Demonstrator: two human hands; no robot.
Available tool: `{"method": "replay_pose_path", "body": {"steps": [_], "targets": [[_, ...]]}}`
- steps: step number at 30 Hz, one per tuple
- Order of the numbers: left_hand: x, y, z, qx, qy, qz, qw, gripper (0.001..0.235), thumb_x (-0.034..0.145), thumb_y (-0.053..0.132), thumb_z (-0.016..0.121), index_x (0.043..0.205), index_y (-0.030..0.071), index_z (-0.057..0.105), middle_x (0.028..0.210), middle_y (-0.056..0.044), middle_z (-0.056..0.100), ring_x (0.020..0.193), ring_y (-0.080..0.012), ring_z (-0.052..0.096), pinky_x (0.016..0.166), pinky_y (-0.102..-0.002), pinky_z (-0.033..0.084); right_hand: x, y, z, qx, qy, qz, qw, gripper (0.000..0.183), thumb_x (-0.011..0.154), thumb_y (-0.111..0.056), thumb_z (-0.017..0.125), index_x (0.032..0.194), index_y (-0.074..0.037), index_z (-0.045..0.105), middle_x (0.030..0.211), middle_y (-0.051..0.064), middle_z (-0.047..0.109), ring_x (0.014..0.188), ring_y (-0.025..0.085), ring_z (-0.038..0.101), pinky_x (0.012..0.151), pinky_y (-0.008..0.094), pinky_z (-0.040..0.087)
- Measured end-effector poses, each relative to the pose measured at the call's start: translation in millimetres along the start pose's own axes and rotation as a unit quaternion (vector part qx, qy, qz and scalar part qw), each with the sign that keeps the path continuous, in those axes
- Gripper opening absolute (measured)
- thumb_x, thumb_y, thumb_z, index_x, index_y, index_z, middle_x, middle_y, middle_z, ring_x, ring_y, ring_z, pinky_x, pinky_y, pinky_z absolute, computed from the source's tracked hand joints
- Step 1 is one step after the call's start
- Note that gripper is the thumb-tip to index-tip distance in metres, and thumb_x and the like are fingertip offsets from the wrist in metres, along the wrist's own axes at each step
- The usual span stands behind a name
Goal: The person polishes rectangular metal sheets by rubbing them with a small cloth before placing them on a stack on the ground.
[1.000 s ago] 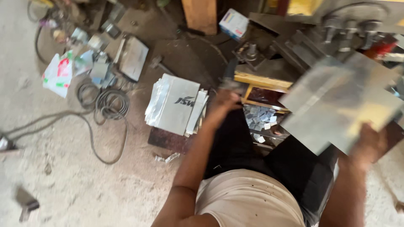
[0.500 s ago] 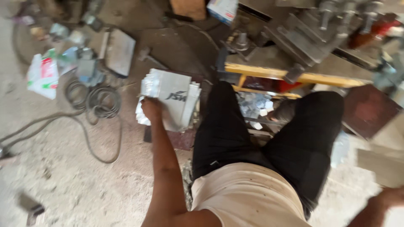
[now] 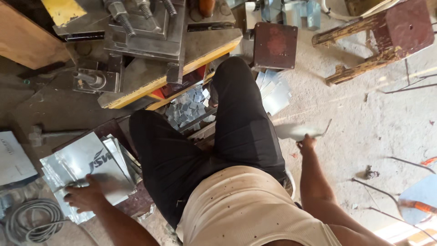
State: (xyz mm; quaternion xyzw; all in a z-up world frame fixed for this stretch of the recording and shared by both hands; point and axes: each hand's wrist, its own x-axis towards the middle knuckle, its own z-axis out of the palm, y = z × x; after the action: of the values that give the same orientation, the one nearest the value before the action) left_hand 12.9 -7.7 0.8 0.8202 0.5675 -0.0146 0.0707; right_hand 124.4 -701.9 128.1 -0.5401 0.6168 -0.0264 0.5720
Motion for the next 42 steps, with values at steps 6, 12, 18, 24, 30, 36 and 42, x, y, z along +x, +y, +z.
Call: {"method": "replay_pose_path", "body": {"steps": [6, 12, 18, 24, 30, 36, 42], "targets": [[-40.9, 57.3, 24.7, 0.02, -0.078, 0.1, 0.992, 0.116, 0.076, 0.069, 0.083, 0.159, 0.011, 0.027, 0.162, -0.031, 0.014, 0.145, -0.0561, 0.014, 0.101, -0.085, 0.015, 29.3, -36.5, -0.3, -0.088, -0.04, -0.066, 0.993, 0.041, 0.11, -0.032, 0.052, 0.142, -0.009, 0.044, 0.13, 0.015, 0.061, 0.103, 0.029, 0.065, 0.082, 0.046, 0.058], [-66.1, 79.3, 23.1, 0.006, -0.028, 0.174, 0.984, 0.096, 0.081, 0.048, 0.086, 0.157, 0.009, 0.04, 0.163, -0.025, 0.034, 0.147, -0.0511, 0.032, 0.105, -0.075, 0.036, 61.8, -41.4, -24.9, 0.04, -0.042, 0.109, 0.992, 0.043, 0.103, -0.026, 0.038, 0.141, -0.02, 0.055, 0.124, 0.008, 0.073, 0.102, 0.025, 0.069, 0.084, 0.044, 0.058], [-74.5, 62.2, 17.0, 0.026, 0.013, 0.238, 0.971, 0.082, 0.082, 0.045, 0.086, 0.148, 0.009, 0.053, 0.159, -0.02, 0.044, 0.141, -0.0448, 0.041, 0.098, -0.067, 0.043, 58.2, -10.4, -10.7, -0.02, -0.069, 0.023, 0.997, 0.035, 0.102, -0.023, 0.051, 0.137, -0.016, 0.052, 0.121, 0.013, 0.072, 0.101, 0.029, 0.068, 0.083, 0.045, 0.056], [-58.2, 57.3, 19.6, 0.025, 0.058, 0.276, 0.959, 0.086, 0.084, 0.056, 0.079, 0.152, 0.011, 0.053, 0.148, -0.015, 0.053, 0.135, -0.0377, 0.047, 0.09, -0.063, 0.047, 67.1, 4.4, 28.4, 0.013, -0.257, -0.226, 0.94, 0.033, 0.11, -0.035, 0.055, 0.136, -0.014, 0.054, 0.116, 0.012, 0.069, 0.097, 0.026, 0.069, 0.076, 0.038, 0.057], [-54.3, 55.2, 19.3, 0.032, 0.05, 0.237, 0.97, 0.075, 0.083, 0.042, 0.077, 0.146, 0.011, 0.051, 0.15, -0.015, 0.05, 0.135, -0.034, 0.048, 0.093, -0.061, 0.047, 77.5, -35.3, 97.2, 0.038, -0.297, -0.495, 0.815, 0.015, 0.117, 0.003, 0.052, 0.129, 0.003, 0.061, 0.101, 0.016, 0.069, 0.08, 0.018, 0.067, 0.071, 0.029, 0.057], [-46.8, 55.2, 7.9, -0.015, -0.005, 0.179, 0.984, 0.091, 0.068, 0.035, 0.084, 0.144, 0.009, 0.042, 0.145, -0.016, 0.05, 0.126, -0.0402, 0.051, 0.09, -0.062, 0.048, -2.4, -27.7, 142.8, -0.029, -0.429, -0.628, 0.649, 0.005, 0.121, 0.007, 0.052, 0.122, 0.01, 0.056, 0.102, 0.021, 0.07, 0.085, 0.021, 0.07, 0.077, 0.031, 0.062], [-48.9, 64.2, 32.3, 0.028, 0.048, 0.25, 0.967, 0.077, 0.074, 0.016, 0.076, 0.144, 0.01, 0.044, 0.13, -0.019, 0.063, 0.1, -0.0449, 0.065, 0.075, -0.052, 0.057, -72.2, 5.1, 148.2, -0.088, -0.492, -0.591, 0.633, 0.012, 0.122, 0.002, 0.06, 0.125, 0.014, 0.06, 0.101, 0.022, 0.071, 0.089, 0.021, 0.073, 0.08, 0.029, 0.061]]}}
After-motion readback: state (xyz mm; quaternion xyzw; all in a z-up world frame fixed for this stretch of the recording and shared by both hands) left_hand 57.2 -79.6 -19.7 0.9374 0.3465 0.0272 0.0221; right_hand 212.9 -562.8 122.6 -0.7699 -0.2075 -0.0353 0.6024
